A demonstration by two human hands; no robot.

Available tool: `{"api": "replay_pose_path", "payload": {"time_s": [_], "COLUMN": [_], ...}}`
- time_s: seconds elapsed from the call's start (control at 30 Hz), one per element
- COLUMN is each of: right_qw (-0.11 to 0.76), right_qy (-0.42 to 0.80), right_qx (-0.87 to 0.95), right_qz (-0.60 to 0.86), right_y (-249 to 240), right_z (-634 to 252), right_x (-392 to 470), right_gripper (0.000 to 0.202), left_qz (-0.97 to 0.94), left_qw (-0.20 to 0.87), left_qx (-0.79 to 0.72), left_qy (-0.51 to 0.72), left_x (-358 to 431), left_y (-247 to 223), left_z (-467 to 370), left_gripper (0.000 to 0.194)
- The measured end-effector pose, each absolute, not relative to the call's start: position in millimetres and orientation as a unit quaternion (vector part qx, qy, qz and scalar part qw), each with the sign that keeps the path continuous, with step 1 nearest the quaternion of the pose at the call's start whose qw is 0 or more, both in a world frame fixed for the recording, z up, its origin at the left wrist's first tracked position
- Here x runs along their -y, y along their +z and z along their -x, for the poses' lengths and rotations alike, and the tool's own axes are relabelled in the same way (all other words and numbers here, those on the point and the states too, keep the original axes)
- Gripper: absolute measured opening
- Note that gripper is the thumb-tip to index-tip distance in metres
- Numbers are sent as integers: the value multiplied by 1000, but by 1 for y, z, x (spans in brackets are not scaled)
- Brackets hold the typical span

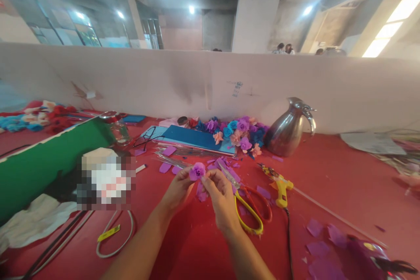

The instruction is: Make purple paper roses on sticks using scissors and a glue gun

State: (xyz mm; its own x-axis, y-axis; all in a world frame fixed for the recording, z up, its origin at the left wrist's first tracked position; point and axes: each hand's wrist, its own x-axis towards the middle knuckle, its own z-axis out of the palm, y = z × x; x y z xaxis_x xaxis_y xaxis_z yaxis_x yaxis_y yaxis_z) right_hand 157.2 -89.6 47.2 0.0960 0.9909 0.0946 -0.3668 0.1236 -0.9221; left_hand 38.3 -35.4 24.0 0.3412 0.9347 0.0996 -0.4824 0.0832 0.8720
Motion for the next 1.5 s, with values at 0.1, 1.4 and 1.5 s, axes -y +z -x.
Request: {"api": "replay_pose_path", "payload": {"time_s": [0.1, 1.4, 1.5], "right_qw": [632, 649, 630], "right_qy": [522, 473, 491], "right_qx": [413, 419, 427], "right_qz": [398, 424, 424], "right_y": [48, 43, 45], "right_z": [-157, -160, -158], "right_x": [89, 88, 89], "right_gripper": [23, 26, 24], "left_qz": [-459, -511, -498], "left_qw": [688, 593, 591], "left_qx": [-249, -279, -287], "left_qy": [504, 556, 566], "left_x": [36, 37, 38], "left_y": [24, 14, 16], "left_z": [-38, -45, -45], "left_gripper": [27, 24, 27]}}
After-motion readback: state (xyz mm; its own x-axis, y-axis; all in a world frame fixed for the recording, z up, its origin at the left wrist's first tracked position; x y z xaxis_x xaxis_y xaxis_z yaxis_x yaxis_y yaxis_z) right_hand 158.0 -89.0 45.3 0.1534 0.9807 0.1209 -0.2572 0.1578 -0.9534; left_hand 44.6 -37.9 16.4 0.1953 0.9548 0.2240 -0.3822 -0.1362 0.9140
